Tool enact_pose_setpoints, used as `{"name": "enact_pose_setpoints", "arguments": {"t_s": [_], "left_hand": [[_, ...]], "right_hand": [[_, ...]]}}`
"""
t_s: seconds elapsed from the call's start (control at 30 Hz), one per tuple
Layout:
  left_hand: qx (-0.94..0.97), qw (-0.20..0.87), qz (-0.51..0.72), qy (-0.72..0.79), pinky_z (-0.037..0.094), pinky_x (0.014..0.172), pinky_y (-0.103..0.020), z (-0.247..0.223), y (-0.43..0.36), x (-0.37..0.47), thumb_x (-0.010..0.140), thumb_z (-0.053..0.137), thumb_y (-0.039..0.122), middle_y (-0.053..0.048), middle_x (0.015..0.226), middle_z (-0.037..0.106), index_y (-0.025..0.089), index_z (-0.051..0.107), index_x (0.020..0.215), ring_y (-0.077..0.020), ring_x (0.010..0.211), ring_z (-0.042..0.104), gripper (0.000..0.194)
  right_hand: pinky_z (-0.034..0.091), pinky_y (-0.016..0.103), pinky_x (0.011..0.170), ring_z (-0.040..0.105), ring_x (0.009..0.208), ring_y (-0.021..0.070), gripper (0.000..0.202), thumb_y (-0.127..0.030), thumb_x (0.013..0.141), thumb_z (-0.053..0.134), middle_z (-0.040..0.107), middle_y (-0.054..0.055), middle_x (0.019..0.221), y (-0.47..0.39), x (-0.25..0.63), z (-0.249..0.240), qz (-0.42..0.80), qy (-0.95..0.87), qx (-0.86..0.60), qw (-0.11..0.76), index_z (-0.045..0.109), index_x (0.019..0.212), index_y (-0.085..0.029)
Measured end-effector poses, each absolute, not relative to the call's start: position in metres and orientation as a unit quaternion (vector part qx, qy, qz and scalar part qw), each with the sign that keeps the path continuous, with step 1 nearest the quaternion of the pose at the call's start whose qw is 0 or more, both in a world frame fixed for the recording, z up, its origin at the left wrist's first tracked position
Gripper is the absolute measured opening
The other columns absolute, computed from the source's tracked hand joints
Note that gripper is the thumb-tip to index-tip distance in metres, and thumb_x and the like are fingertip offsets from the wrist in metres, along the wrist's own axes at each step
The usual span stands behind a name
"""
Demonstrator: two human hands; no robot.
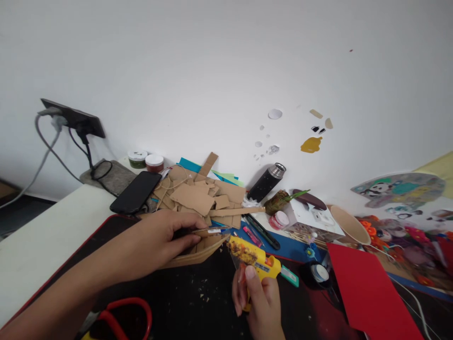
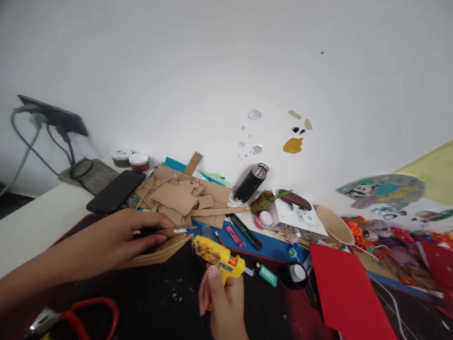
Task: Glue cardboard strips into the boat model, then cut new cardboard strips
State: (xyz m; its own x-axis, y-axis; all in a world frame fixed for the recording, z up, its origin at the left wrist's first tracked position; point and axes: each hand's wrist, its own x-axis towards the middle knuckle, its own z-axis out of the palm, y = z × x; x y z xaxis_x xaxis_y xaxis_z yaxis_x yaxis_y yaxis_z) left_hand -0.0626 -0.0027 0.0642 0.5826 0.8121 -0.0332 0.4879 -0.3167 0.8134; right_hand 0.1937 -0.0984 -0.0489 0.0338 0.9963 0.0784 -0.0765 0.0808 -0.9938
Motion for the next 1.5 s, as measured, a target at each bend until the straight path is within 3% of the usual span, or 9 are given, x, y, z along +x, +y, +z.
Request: {"name": "enact_pose_setpoints", "arguments": {"t_s": [0.97,1.5], "left_hand": [[0.794,0.403,0.195,0.411,0.051,0.087,-0.03,0.06,-0.002,-0.064,0.105,0.056,0.037,0.001,0.106,0.081,0.029,0.077,0.106,-0.0213,0.097,0.072,0.023],[0.797,0.394,0.203,0.41,0.051,0.084,-0.027,0.06,-0.002,-0.064,0.105,0.057,0.037,0.003,0.105,0.082,0.03,0.079,0.107,-0.0188,0.093,0.073,0.023]], "right_hand": [[0.027,0.028,0.046,0.043,0.04,0.0117,0.072,-0.058,0.114,0.051,0.052,0.002,0.042,-0.099,0.196,-0.048,0.486,-0.493,-0.45,0.564,0.051,0.051,-0.023],[0.026,0.028,0.044,0.042,0.038,0.0115,0.075,-0.069,0.11,0.052,0.048,0.002,0.039,-0.093,0.194,-0.024,0.49,-0.509,-0.457,0.54,0.048,0.05,-0.024]]}}
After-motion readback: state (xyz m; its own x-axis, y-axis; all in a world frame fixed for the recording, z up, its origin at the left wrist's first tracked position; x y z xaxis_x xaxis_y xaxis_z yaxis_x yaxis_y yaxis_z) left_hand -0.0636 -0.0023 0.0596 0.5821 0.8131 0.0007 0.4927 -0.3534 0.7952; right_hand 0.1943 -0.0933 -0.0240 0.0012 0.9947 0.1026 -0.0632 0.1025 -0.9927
